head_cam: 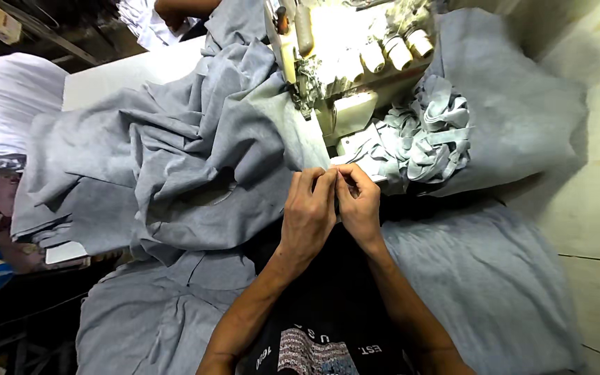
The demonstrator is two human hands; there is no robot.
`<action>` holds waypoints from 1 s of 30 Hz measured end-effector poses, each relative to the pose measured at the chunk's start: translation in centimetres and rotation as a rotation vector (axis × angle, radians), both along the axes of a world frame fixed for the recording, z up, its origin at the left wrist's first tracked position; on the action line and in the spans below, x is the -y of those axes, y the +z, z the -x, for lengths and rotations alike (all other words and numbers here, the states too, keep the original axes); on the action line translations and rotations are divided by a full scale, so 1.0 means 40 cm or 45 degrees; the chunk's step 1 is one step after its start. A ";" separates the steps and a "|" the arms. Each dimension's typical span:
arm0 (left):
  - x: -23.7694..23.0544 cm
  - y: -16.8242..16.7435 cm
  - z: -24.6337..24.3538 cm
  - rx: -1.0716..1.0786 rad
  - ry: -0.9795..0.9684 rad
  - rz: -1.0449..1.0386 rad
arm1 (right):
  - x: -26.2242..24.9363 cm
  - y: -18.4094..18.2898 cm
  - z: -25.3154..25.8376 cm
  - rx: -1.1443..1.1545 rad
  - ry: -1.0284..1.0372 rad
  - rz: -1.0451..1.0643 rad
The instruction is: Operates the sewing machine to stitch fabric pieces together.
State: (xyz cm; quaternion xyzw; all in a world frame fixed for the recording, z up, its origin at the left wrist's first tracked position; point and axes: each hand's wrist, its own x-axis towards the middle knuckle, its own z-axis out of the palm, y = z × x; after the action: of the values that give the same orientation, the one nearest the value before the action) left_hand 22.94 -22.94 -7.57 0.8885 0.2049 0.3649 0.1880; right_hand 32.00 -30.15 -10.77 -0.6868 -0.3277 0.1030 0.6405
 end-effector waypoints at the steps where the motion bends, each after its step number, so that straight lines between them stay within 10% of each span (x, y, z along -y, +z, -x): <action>1: -0.006 -0.003 0.004 0.013 -0.027 0.029 | -0.001 -0.001 -0.003 0.009 0.009 0.006; 6: -0.084 -0.027 0.100 0.193 -0.234 0.194 | 0.001 -0.005 -0.022 0.046 0.062 0.039; 13: -0.335 -0.177 0.464 -0.388 0.368 0.035 | 0.034 0.001 -0.062 0.074 0.217 0.080; 20: -0.607 0.066 0.633 -0.460 0.407 -0.255 | 0.038 0.013 -0.072 -0.008 0.320 0.061; 24: -0.828 0.183 0.514 -0.547 0.338 -0.409 | 0.023 0.019 -0.061 -0.074 0.381 0.040; 30: -0.531 0.226 0.227 -0.548 0.175 -0.448 | 0.023 0.015 -0.048 -0.122 0.389 0.060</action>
State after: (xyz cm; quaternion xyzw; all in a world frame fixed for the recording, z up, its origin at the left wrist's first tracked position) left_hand 13.85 -1.72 1.46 0.9485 0.2335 0.2097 -0.0423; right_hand 33.92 -31.06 -10.18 -0.6381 -0.3949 0.2398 0.6159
